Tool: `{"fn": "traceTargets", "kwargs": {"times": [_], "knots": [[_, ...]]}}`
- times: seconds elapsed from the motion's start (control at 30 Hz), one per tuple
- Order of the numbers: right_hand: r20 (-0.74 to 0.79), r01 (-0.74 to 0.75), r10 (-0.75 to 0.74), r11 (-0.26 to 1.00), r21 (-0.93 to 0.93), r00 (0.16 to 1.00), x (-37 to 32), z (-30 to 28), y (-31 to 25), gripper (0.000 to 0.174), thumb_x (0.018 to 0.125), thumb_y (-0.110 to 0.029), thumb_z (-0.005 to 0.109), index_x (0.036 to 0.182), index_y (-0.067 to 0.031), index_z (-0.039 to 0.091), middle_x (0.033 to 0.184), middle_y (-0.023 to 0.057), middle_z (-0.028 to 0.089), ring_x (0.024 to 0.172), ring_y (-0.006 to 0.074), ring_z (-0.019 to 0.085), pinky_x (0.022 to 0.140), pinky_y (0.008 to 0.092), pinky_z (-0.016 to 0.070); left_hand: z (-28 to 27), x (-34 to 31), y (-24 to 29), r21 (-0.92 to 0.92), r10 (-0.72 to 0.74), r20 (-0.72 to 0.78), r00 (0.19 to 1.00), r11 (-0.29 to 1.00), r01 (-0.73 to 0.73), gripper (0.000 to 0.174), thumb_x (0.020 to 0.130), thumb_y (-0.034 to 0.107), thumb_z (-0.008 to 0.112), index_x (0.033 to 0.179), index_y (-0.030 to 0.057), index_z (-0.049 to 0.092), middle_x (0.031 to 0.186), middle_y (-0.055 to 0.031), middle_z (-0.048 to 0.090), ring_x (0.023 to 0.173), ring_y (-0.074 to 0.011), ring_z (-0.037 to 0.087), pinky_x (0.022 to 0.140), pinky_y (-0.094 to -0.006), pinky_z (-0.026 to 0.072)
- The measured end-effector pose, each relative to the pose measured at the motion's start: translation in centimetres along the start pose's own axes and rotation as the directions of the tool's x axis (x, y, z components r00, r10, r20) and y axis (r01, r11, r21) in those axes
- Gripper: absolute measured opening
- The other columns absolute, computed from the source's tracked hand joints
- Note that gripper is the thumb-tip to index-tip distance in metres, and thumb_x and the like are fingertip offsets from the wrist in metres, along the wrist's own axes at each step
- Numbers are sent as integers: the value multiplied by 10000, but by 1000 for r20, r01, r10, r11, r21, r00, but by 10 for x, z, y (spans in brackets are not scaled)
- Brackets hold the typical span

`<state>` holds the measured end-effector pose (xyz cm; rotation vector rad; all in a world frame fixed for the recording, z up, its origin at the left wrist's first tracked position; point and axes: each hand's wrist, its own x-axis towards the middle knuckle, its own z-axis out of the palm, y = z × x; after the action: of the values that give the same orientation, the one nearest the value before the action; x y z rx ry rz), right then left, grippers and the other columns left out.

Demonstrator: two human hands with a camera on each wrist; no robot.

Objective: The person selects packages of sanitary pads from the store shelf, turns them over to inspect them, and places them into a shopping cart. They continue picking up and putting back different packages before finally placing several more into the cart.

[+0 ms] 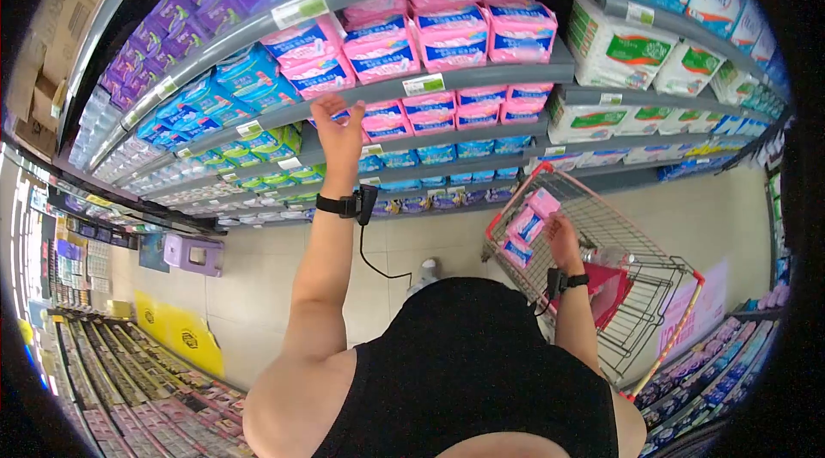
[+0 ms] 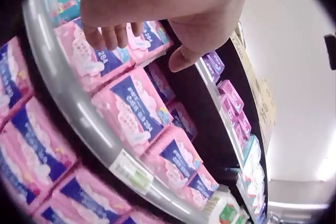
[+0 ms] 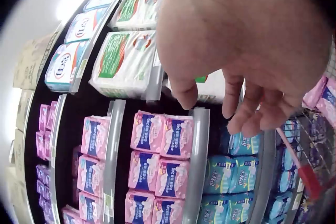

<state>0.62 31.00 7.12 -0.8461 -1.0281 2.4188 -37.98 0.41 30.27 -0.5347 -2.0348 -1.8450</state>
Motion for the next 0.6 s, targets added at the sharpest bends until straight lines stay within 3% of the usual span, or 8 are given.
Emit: {"fn": "traceTargets", "kwargs": {"times": [0.03,0.07,0.13,0.17,0.27,0.3,0.4,0.6], "knots": [[42,2,-3,1000,4,999,5,1,4,194,967,-274,572,1044,-100,613,919,5,656,834,130,599,744,278,468,-4,12,7,37,13,-10,1000,999,-12,620,800,231,808,1248,13,439,1184,-146,515,1134,-258,517,954,-406,432],[57,-33,32,999,16,998,13,0,9,195,982,-260,565,1079,-95,603,985,29,646,855,140,586,736,290,461,-5,23,13,106,104,-63,993,990,-97,675,793,246,814,1276,-8,416,1215,-167,491,1165,-282,492,987,-423,404],[16,-40,41,998,-51,999,7,24,9,197,956,-289,586,1041,-115,621,928,10,664,812,139,610,731,289,473,-4,50,20,262,282,-151,947,936,-237,786,780,277,825,1331,-50,371,1277,-208,444,1228,-332,441,1055,-457,349],[19,-53,54,996,-74,998,7,32,10,198,957,-292,585,1043,-116,620,930,11,665,812,142,611,733,292,473,-3,65,19,265,350,-167,922,917,-300,962,744,333,846,1380,-117,281,1343,-261,363,1280,-394,368,1098,-488,290],[22,-81,85,986,-147,996,8,44,15,203,958,-297,582,1048,-118,617,937,14,667,813,149,613,737,298,472,7,97,19,442,478,-243,844,829,-342,1051,720,373,851,1394,-141,230,1363,-281,330,1294,-421,336,1102,-509,281],[22,-79,84,982,-170,996,8,48,15,204,959,-298,582,1050,-118,615,939,14,667,814,151,614,737,300,472,10,107,16,425,405,-273,872,864,-268,1126,669,411,872,1394,-139,209,1377,-295,292,1291,-437,317,1087,-536,269],[22,-62,68,976,-207,997,5,52,14,193,962,-290,575,1054,-124,610,944,15,666,825,158,621,748,303,479,18,120,15,517,385,-348,855,839,-167,1204,625,489,894,1397,-128,206,1358,-286,314,1280,-434,318,1065,-552,273],[-5,-76,77,974,-214,997,-2,50,21,184,955,-282,596,1045,-124,613,946,11,666,852,151,625,763,296,484,38,122,22,536,289,-442,849,844,-9,1173,595,467,902,1385,-60,213,1396,-291,272,1298,-425,273,1020,-583,248]]}}
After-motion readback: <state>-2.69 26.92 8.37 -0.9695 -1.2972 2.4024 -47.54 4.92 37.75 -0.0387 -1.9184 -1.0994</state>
